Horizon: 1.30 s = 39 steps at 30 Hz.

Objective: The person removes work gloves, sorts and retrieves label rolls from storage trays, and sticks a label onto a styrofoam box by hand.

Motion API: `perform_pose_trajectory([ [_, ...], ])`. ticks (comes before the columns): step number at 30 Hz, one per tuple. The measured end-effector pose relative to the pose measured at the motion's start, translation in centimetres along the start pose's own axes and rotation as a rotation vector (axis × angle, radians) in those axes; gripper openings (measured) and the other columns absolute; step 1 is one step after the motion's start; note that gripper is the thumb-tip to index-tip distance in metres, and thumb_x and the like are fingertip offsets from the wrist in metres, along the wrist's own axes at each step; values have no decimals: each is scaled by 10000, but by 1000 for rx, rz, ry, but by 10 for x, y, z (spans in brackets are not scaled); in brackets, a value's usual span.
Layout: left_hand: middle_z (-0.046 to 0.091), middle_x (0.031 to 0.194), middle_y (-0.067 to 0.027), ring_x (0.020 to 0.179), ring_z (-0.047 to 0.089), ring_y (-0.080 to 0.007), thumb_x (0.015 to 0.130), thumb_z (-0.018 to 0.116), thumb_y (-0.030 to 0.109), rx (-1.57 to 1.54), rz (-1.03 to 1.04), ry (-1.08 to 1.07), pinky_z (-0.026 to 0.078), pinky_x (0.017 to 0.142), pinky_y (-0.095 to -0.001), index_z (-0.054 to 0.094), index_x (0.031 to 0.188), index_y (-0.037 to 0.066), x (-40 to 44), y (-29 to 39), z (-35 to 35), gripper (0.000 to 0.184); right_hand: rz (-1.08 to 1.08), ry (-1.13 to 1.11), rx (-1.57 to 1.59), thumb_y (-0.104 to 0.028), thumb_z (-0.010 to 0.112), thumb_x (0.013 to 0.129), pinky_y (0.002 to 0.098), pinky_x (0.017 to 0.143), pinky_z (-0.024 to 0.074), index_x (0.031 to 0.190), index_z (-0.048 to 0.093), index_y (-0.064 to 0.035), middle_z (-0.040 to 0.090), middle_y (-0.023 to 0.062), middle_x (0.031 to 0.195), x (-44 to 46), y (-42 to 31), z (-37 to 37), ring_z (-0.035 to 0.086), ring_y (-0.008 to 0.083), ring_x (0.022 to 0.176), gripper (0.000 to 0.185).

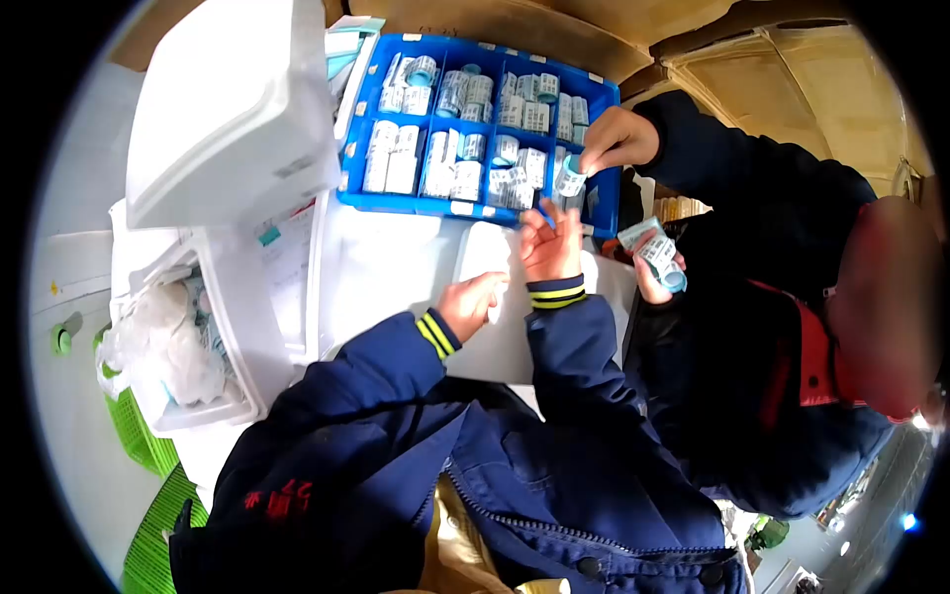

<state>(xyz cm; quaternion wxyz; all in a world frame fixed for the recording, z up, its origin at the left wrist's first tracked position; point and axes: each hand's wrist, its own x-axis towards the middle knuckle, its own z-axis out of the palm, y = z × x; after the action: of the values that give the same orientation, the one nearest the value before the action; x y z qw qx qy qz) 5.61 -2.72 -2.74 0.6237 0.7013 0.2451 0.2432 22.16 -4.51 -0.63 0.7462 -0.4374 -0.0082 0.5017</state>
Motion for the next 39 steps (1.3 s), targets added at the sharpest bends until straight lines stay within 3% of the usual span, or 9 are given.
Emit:
perform_pose_trajectory([
  [1, 515, 634, -36, 468, 498, -96, 910, 374, 74, -56, -33, -38, 424, 455, -221, 512, 1092, 75, -2, -6, 1, 229, 39, 22, 117, -481, 457, 869, 247, 573, 469, 1109, 465, -70, 609, 133, 921, -7, -7, 3, 577, 168, 700, 476],
  [4, 509, 671, -40, 502, 506, -93, 919, 352, 80, -81, -49, -91, 427, 460, -221, 490, 1120, 82, -5, -12, -3, 243, 23, 14, 165, -579, 454, 823, 278, 669, 503, 1135, 446, -99, 580, 148, 1047, -22, -19, 10, 594, 205, 839, 573],
  [8, 506, 672, -40, 513, 501, -92, 919, 354, 62, -48, -18, -91, 430, 471, -216, 493, 1114, 73, -6, -8, -5, 240, -124, 95, 132, -362, 537, 867, 254, 667, 489, 1032, 521, -111, 589, 70, 955, -37, -17, 16, 567, 140, 799, 301],
  [12, 509, 675, -41, 514, 496, -88, 925, 355, 70, -79, -52, -103, 427, 471, -214, 499, 1105, 73, -8, -10, -5, 231, -158, 122, 178, -278, 585, 850, 217, 618, 457, 1025, 556, -103, 595, 5, 911, -34, -16, 2, 552, 111, 757, 249],
  [17, 514, 663, -34, 496, 492, -77, 932, 344, 81, -54, -112, -98, 429, 466, -209, 508, 1101, 107, -8, -8, -4, 237, -114, 76, 401, -165, 589, 848, 201, 653, 511, 997, 569, -17, 595, 67, 924, -40, -21, -3, 573, 130, 773, 211],
  [23, 541, 675, -41, 502, 492, -69, 937, 343, 118, -41, -216, -1, 418, 460, -193, 509, 1093, 92, -8, 3, 6, 230, 33, -50, 470, -189, 576, 859, 219, 635, 493, 1030, 556, -37, 577, 62, 912, -50, -27, -23, 560, 124, 757, 230],
  [28, 509, 650, -19, 473, 431, -55, 935, 353, 133, -223, -172, 90, 364, 434, -175, 516, 1072, 55, -9, 38, 6, 226, -188, -101, 7, -127, 564, 858, 216, 598, 424, 876, 542, -74, 558, 14, 837, -77, -24, -28, 510, 95, 737, 60],
  [33, 449, 599, 11, 457, 379, -38, 902, 387, 96, -350, -176, 137, 320, 419, -171, 508, 1089, 62, -19, 53, 2, 226, -381, -192, -348, -47, 584, 823, 226, 599, 426, 910, 556, -41, 573, 50, 823, -90, -28, -30, 520, 104, 698, 92],
  [39, 528, 835, -68, 591, 542, -140, 822, 414, -7, -519, -365, 396, 479, 552, -249, 489, 1063, 37, -58, 36, 3, 257, -241, -236, -422, -71, 560, 827, 192, 531, 374, 870, 536, -24, 548, 33, 741, -77, -23, -29, 456, 71, 588, 68],
])
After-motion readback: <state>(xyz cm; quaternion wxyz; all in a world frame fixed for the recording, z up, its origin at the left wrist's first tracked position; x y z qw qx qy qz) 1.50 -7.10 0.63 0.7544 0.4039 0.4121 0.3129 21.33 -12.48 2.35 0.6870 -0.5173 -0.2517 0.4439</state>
